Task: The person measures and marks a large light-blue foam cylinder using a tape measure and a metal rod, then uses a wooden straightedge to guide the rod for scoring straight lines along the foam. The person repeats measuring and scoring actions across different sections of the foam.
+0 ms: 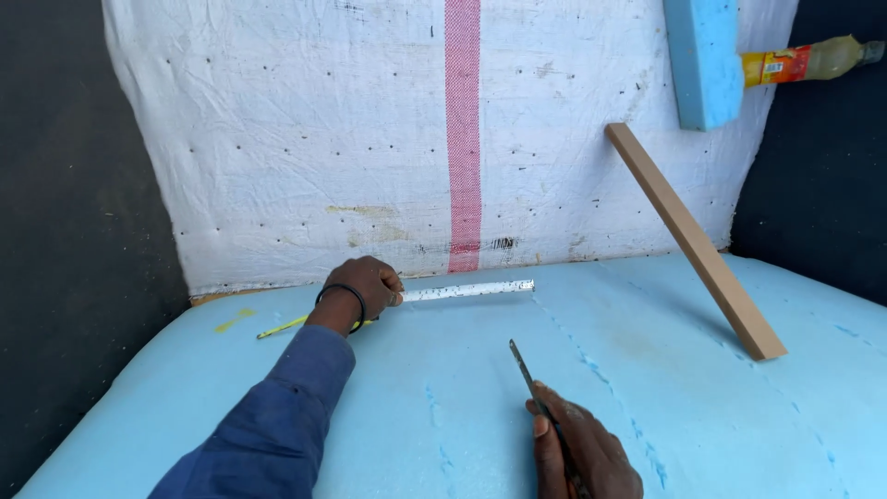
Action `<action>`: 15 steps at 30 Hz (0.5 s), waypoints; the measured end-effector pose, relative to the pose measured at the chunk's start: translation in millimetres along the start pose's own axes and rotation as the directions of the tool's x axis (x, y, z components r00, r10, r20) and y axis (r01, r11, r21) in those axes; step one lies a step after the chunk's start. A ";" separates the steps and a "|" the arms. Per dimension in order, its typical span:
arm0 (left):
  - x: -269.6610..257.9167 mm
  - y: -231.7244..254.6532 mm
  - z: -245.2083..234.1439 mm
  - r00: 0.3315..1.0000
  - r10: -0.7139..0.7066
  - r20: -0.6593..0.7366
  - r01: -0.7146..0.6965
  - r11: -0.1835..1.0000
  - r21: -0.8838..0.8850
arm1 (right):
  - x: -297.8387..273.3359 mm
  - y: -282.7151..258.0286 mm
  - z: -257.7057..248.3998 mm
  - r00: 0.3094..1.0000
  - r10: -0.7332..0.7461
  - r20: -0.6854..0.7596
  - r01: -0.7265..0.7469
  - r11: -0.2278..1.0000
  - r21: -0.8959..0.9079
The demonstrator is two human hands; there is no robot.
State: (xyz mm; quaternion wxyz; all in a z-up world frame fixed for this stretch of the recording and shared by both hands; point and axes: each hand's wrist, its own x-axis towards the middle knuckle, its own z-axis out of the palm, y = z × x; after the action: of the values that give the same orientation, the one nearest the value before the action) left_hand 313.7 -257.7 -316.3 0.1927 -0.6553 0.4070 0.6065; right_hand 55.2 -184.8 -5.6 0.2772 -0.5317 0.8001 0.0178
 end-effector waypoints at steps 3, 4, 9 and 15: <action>24.8 -6.7 23.9 1.000 -0.014 0.000 0.014 1.000 0.003 | 6.4 19.5 4.7 0.993 0.065 0.096 -0.059 0.996 -0.067; 31.7 -9.2 30.9 1.000 -0.012 0.004 0.012 1.000 0.002 | 10.2 27.0 6.1 0.981 0.095 0.169 -0.076 0.990 -0.115; 55.5 -12.1 45.1 1.000 -0.010 0.029 0.008 0.997 0.070 | 11.4 56.6 22.5 0.986 0.006 0.168 0.009 0.996 -0.085; 65.6 -14.8 50.5 0.999 -0.006 0.051 0.004 0.999 0.036 | 30.7 -5.3 -4.9 0.863 0.405 0.302 -0.378 0.914 -0.143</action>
State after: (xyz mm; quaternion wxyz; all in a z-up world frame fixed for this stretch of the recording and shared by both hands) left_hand 288.5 -230.9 -391.9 0.2162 -0.6368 0.4111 0.6154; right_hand 49.0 -214.5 -14.2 0.3745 -0.3584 0.8331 0.1928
